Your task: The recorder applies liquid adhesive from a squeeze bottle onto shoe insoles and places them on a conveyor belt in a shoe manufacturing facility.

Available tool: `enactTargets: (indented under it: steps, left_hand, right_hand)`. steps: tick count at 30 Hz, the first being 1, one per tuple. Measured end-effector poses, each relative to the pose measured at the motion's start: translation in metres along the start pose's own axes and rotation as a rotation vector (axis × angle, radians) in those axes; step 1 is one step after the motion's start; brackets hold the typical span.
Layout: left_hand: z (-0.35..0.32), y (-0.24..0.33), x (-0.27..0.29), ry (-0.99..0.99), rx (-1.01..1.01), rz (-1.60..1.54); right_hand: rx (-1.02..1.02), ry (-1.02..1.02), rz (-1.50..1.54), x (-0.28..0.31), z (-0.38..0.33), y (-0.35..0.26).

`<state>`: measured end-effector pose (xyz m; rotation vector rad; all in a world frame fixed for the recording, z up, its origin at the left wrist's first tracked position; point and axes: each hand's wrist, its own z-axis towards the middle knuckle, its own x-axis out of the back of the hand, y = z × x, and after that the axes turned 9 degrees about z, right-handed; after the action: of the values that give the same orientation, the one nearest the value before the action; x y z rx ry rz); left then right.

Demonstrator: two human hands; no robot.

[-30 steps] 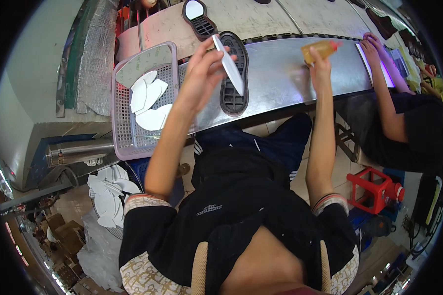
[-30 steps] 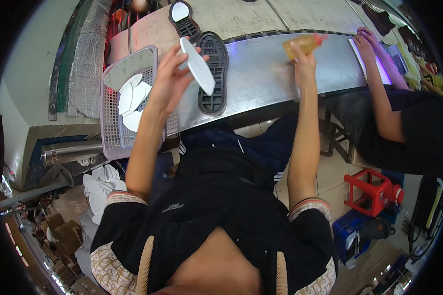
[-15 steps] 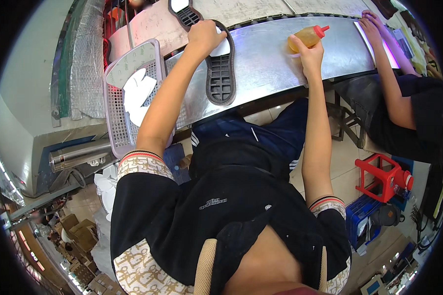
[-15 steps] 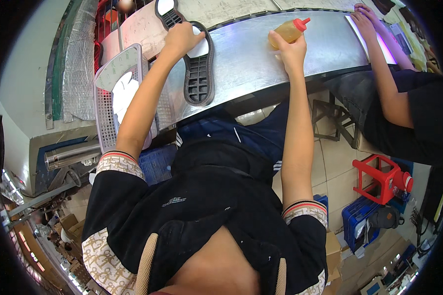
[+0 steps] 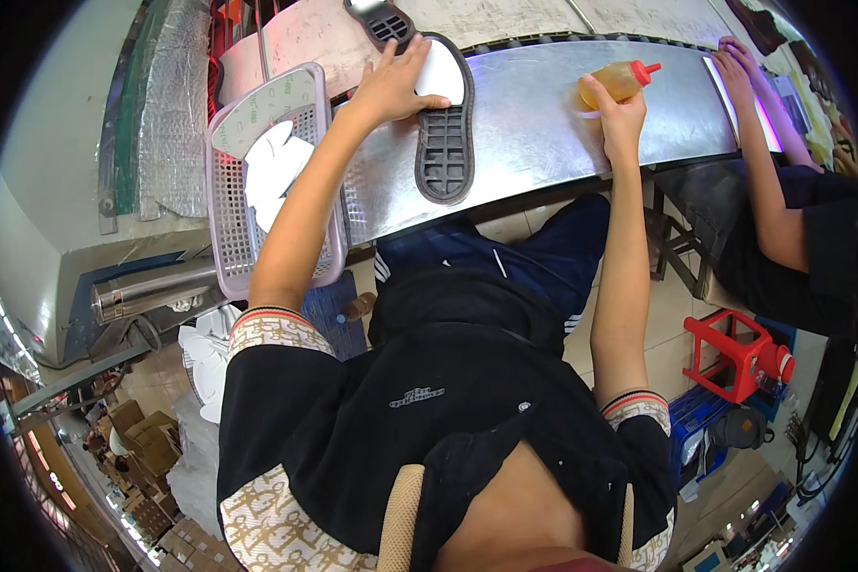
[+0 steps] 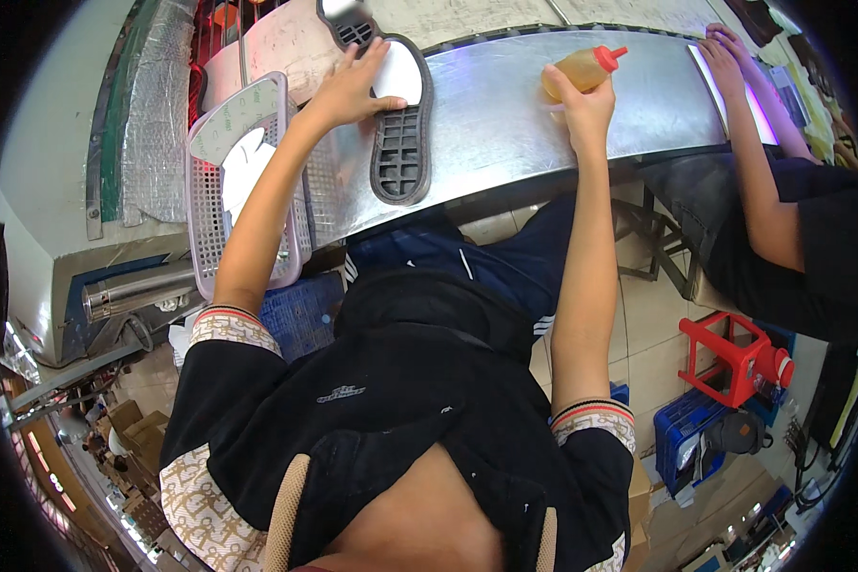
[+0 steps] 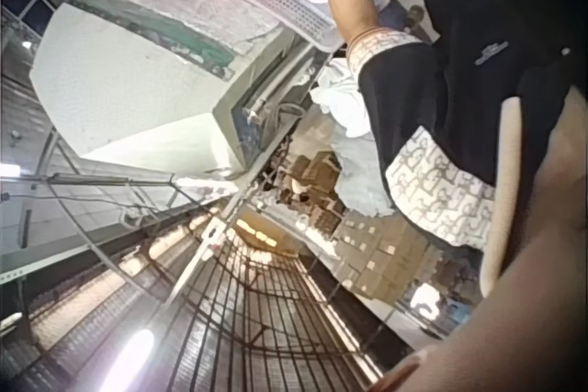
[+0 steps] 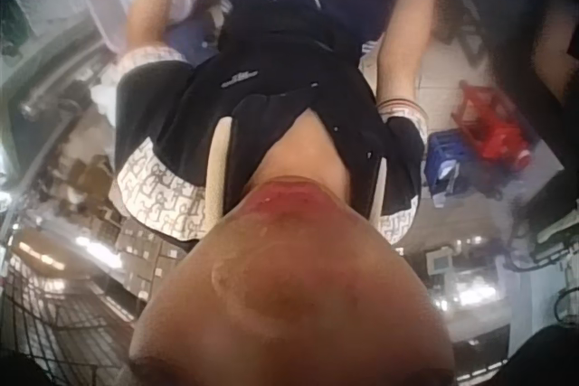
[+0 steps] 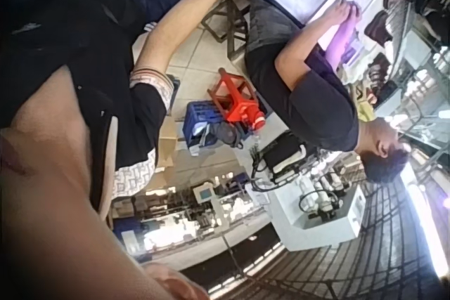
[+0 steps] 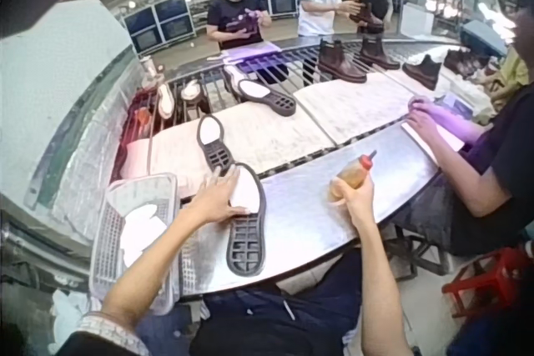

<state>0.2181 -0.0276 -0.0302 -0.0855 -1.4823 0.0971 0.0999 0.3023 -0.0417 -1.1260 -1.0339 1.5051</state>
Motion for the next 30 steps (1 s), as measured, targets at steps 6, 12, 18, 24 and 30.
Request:
enactTargets:
  steps: [6, 12, 18, 24, 30]
  left_hand:
    - [0.011, 0.017, 0.016, -0.303, 0.061, -0.267]
    - [-0.025, 0.096, 0.038, -0.187, 0.163, -0.162]
    - [-0.027, 0.031, 0.064, -0.051, 0.250, -0.849]
    - [0.023, -0.092, 0.082, 0.408, 0.434, -0.710]
    - [0.146, -0.263, -0.002, 0.321, 0.660, -0.242]
  right_hand:
    - [0.033, 0.008, -0.079, -0.002, 0.000, 0.003]
    - [0.031, 0.010, -0.074, -0.004, -0.001, 0.002]
    - [0.041, 0.020, -0.087, -0.011, -0.004, -0.009]
    - [-0.037, 0.048, -0.203, -0.018, -0.004, -0.010]
    - [-0.200, 0.084, -0.183, -0.016, -0.004, -0.006]
